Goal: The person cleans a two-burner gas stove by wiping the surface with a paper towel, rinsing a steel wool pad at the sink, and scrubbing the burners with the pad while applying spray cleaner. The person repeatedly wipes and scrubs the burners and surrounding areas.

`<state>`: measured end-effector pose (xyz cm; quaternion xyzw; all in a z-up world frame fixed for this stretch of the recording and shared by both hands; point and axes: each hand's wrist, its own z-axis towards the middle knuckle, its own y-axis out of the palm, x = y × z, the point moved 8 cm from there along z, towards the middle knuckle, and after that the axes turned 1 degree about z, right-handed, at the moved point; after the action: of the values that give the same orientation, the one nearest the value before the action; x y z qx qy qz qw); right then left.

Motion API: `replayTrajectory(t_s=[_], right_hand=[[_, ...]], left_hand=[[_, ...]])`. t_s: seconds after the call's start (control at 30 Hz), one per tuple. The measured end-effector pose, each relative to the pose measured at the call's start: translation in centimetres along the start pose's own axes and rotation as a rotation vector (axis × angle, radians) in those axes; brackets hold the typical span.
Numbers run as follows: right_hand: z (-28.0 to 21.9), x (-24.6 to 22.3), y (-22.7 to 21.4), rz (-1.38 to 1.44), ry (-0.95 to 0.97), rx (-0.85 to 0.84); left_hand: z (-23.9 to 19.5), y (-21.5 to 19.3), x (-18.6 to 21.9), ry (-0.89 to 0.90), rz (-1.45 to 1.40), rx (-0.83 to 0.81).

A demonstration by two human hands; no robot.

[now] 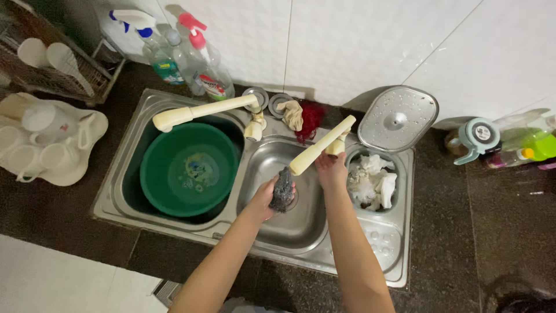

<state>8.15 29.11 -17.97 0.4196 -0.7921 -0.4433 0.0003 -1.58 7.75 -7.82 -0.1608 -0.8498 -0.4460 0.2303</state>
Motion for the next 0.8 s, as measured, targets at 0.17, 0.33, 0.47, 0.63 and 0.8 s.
replayTrajectory(t_s=[0.17, 0.33, 0.47, 0.63, 0.8], right_hand=[[-6.7, 1.2, 0.2, -0.48, -0.027, -0.072], [-19.7, 7.9, 4.0, -0.779, -0.36, -0.536], [-26.6, 7.9, 8.4, -1.276, -0.88, -0.538], [-23.2, 8.7, 7.6, -1.422, -0.171, -0.259], [-20.7, 9.1, 6.7, -0.445, 0.18, -0.698]], left_hand=[[-1.0, -0.2, 1.6, 0.19, 0.152, -0.011], [-2.9, -3.6, 3.1, 0.291, 0.38, 0.351], [-3.7, -5.8, 3.1, 0.27, 0.494, 0.338], [-4.5, -8.7, 7.2, 0.353, 0.693, 0.074], [-7.5, -16.1, 16.8, 0.354, 0.674, 0.307]])
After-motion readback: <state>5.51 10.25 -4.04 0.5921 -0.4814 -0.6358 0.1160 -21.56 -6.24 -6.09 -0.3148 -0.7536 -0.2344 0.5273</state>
